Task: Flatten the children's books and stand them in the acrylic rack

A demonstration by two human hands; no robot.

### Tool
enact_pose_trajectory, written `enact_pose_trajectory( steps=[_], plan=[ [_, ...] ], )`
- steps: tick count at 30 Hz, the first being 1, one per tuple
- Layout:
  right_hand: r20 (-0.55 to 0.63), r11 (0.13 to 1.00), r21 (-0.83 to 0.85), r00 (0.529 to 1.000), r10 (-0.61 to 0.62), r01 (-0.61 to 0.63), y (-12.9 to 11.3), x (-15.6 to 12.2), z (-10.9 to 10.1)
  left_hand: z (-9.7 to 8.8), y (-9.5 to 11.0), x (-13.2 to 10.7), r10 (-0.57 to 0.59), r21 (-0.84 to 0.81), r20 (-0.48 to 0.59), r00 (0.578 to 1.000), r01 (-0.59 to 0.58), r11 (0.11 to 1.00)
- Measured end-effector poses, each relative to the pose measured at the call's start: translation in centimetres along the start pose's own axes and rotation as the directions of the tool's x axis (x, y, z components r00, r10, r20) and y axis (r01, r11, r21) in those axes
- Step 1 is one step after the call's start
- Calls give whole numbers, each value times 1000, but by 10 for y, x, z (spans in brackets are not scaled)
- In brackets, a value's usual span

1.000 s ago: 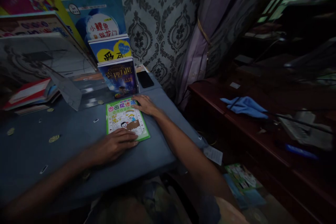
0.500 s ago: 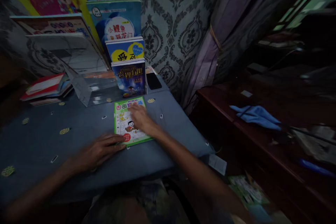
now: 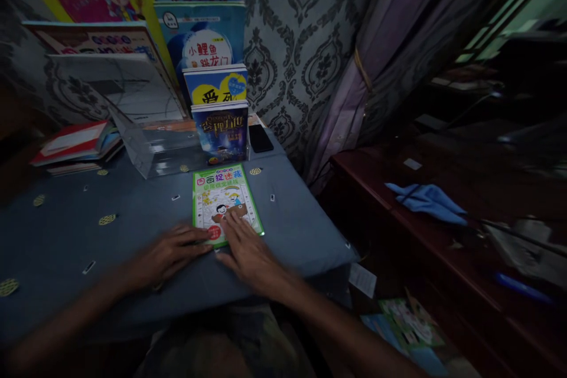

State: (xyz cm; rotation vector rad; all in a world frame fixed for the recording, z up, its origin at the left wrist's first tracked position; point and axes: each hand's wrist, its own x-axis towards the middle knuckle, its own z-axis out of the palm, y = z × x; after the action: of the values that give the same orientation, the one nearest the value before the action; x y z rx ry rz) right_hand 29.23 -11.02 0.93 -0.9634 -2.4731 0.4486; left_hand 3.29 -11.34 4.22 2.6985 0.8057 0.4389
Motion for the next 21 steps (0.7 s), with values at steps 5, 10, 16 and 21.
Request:
enact_pose_trajectory(
  steps=[5, 10, 16, 21],
  plan=[
    [-36, 996, -83, 999, 37, -40, 14, -18, -12, 5, -4, -2, 3, -1, -38, 999, -3, 1000],
    [-57, 990, -134, 997, 42, -50, 18, -20, -7, 0, -2, 3, 23, -11, -38, 999, -23, 1000],
    [-77, 984, -173, 997, 28, -41, 23, -21, 0, -4, -22, 9, -39, 31, -90, 995, 42, 999],
    [-69, 983, -178, 997, 41, -53, 23, -21, -1, -6, -64, 21, -118, 99, -141, 983, 132, 986]
  ],
)
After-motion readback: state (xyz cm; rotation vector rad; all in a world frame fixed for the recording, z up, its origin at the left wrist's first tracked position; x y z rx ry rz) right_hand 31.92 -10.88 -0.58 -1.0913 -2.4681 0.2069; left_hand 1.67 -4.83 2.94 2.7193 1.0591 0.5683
